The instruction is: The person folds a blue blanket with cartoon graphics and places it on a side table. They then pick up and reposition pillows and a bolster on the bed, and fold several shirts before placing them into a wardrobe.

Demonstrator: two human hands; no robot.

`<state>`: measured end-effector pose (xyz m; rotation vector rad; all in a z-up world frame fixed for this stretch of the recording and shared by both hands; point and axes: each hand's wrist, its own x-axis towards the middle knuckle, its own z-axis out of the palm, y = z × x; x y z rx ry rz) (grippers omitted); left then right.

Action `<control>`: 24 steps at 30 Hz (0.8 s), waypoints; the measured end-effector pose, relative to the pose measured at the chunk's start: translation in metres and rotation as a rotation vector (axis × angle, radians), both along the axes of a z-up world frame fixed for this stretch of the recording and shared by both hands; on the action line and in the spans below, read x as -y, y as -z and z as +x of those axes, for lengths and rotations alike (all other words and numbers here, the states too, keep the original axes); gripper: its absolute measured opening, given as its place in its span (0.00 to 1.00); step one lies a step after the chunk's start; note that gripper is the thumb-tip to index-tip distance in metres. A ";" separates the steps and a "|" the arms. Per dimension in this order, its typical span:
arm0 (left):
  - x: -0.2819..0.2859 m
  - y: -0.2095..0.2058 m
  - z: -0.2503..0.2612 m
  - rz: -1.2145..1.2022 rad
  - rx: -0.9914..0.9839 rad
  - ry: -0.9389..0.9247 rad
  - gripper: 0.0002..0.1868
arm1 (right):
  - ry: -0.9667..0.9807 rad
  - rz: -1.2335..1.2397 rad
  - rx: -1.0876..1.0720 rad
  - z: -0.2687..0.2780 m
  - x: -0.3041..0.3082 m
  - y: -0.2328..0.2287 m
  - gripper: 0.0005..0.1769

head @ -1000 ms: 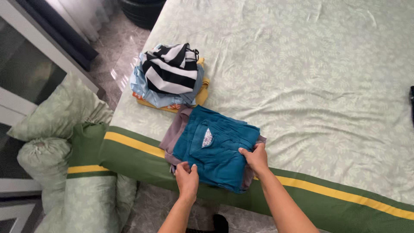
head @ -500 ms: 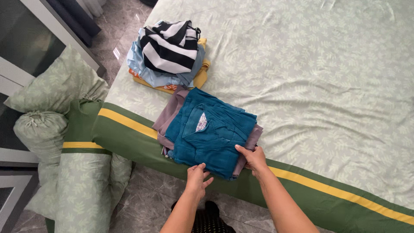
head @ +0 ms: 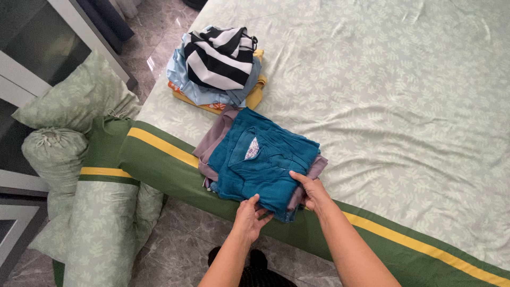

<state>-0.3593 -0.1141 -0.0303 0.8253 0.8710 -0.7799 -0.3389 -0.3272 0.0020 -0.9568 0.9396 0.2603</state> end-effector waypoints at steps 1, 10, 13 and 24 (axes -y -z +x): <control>-0.001 -0.003 0.000 0.030 -0.027 0.009 0.33 | 0.001 -0.010 0.007 0.003 0.000 0.000 0.26; -0.005 -0.002 -0.006 0.004 -0.038 -0.047 0.36 | -0.187 -0.985 -0.145 0.004 0.002 0.002 0.44; -0.032 -0.017 0.008 0.151 0.096 -0.078 0.32 | -0.252 -1.352 -0.053 0.014 -0.020 -0.031 0.50; -0.317 -0.207 -0.009 0.477 0.537 -0.482 0.20 | -0.775 -0.866 0.889 0.058 -0.351 -0.209 0.27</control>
